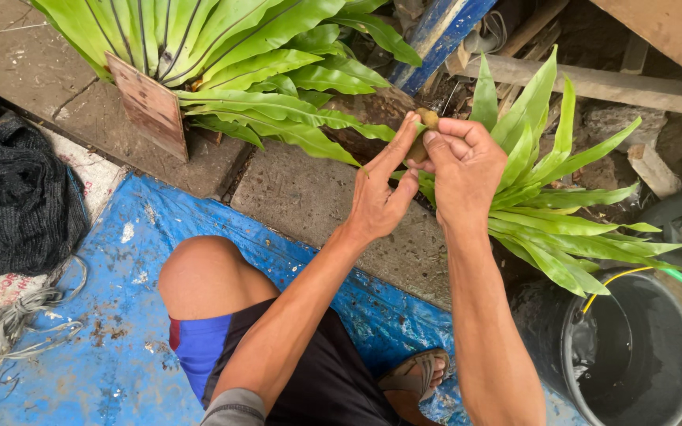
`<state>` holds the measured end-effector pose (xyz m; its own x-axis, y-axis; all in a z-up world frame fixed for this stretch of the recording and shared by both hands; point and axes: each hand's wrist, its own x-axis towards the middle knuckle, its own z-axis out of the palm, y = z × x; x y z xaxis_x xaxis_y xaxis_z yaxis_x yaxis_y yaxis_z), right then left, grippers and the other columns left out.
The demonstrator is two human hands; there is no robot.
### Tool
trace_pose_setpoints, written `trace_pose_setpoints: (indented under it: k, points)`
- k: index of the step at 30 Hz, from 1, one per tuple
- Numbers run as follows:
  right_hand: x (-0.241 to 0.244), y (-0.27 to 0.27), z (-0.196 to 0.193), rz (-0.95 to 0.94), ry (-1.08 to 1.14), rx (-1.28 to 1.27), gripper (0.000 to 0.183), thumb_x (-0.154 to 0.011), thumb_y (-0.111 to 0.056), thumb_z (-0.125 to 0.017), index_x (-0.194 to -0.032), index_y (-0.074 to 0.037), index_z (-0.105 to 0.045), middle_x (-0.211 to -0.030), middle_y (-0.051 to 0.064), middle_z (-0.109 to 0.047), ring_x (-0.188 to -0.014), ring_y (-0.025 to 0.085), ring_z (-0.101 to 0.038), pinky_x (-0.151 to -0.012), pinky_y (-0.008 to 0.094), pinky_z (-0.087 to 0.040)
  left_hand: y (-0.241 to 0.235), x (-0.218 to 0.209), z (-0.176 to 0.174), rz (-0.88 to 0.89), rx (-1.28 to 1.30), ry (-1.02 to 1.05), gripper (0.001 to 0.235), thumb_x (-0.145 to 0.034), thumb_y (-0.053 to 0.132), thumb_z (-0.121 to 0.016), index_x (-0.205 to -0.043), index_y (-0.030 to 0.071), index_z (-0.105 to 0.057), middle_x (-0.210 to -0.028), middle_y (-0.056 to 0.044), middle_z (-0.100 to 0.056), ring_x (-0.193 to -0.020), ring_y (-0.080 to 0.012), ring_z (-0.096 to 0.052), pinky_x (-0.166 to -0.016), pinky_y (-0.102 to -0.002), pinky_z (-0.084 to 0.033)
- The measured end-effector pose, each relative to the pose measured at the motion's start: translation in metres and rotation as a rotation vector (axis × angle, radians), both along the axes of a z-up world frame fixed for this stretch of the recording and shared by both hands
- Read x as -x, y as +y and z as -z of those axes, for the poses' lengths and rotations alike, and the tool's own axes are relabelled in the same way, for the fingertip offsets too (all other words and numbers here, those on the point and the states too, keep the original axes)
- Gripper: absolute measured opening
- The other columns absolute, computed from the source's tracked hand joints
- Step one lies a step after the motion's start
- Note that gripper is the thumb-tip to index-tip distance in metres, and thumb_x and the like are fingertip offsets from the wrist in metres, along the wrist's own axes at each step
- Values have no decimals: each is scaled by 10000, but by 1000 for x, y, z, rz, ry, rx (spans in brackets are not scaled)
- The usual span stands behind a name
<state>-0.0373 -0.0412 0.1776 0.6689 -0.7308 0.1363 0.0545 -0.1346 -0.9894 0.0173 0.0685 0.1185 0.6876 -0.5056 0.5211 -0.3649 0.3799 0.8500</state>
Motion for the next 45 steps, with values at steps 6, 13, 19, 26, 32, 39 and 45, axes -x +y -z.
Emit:
trace_pose_setpoints:
  k: [6,13,19,26,32,39,45]
  points:
    - [-3,8,-13,-63,-61,52,108,-988,53,-675,-1087,72,-635,-952,118,-729,-761,137,-723,-677,280,-633,4,-1,-8,-35,17,17,732,-883,-62,-530,-1597,36,-398,-1668,-181,-423,-1574,-312,-424,-1287,-368,-389]
    - [-6,16,-29,-50,-61,98,109,-978,62,-680,-1072,64,-623,-975,119,-735,-767,145,-735,-671,276,-633,4,-3,-12,-73,38,-8,727,-883,-93,-561,-1583,51,-428,-1643,-167,-458,-1554,-303,-456,-1281,-366,-411]
    - [-7,20,-33,-55,-83,207,115,-993,76,-687,-1091,71,-627,-1013,124,-724,-840,133,-736,-696,262,-629,-4,-1,-6,-174,60,-3,643,-979,-118,-576,-1572,105,-461,-1598,-121,-522,-1491,-277,-541,-1230,-355,-483]
    - [-12,33,-42,-94,-111,280,111,-1017,76,-676,-1115,72,-624,-1047,135,-736,-902,135,-743,-758,267,-643,-6,-2,-5,-191,54,38,656,-1015,-106,-569,-1592,179,-439,-1597,-84,-528,-1428,-259,-599,-1181,-351,-548]
    - [-9,12,-68,-89,-223,443,142,-1034,87,-660,-1149,50,-584,-1089,147,-700,-972,155,-742,-837,277,-669,-9,-3,-3,-56,66,302,661,-1002,-64,-575,-1587,138,-341,-1557,-88,-516,-1276,-199,-669,-1059,-336,-601]
    - [-2,-55,-73,-397,559,521,182,-1018,8,-629,-1169,3,-730,-1028,118,-765,-826,169,-721,-685,287,-600,-4,4,-12,41,68,237,291,-1043,8,-646,-1326,58,-691,-1283,-73,-754,-1125,-152,-742,-990,-300,-627]
    - [-20,-86,-50,-674,971,647,247,-902,-42,-703,-1115,-130,-792,-984,58,-800,-904,189,-741,-815,353,-583,-5,15,-26,113,48,58,219,-1031,37,-666,-1237,74,-733,-1206,-52,-773,-1066,-140,-765,-998,-298,-617]
